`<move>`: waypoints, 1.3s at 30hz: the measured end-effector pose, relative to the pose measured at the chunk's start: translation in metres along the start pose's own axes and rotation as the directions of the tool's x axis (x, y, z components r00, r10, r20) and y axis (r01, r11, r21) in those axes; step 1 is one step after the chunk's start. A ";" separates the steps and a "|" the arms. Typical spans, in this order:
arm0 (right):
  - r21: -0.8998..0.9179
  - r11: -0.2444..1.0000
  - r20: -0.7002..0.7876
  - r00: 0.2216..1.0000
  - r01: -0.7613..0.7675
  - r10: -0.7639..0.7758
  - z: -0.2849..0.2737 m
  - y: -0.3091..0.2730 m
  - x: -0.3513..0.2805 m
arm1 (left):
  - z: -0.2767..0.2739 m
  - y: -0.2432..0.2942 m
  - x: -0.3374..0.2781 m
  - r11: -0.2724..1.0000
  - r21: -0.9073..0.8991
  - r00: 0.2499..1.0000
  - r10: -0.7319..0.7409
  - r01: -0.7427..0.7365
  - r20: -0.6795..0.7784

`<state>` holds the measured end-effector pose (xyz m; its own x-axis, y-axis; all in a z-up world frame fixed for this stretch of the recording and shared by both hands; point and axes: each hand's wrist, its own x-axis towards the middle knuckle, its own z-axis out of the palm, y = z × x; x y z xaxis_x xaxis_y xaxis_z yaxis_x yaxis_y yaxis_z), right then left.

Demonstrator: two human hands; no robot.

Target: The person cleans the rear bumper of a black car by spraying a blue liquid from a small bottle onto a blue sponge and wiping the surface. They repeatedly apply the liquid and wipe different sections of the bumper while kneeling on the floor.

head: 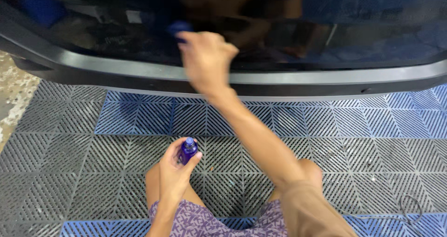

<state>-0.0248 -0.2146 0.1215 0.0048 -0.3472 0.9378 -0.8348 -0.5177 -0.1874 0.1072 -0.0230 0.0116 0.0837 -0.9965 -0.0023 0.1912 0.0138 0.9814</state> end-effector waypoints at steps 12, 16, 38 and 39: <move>-0.206 0.924 -0.322 0.914 -0.322 0.247 -0.195 0.197 -0.062 | 0.023 -0.006 0.012 0.998 0.064 0.994 -0.011 0.004 0.107; -0.157 0.971 -0.216 0.965 -0.183 0.147 -0.135 0.133 -0.052 | 0.024 -0.006 0.011 0.998 0.066 0.996 -0.001 -0.005 0.089; -0.289 0.956 0.010 0.999 0.043 -0.042 -0.156 0.164 -0.058 | 0.010 -0.009 0.003 0.999 0.030 0.999 0.024 -0.025 0.029; -0.337 0.942 -0.055 0.998 0.007 -0.028 -0.178 0.189 -0.063 | 0.015 -0.009 0.005 0.999 0.029 0.999 0.017 -0.018 0.038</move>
<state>-0.2810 -0.1516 0.0786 -0.0026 -0.2890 0.9573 -0.9713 -0.2268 -0.0711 0.0915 -0.0295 0.0051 0.0496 -0.9985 0.0213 0.1611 0.0290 0.9865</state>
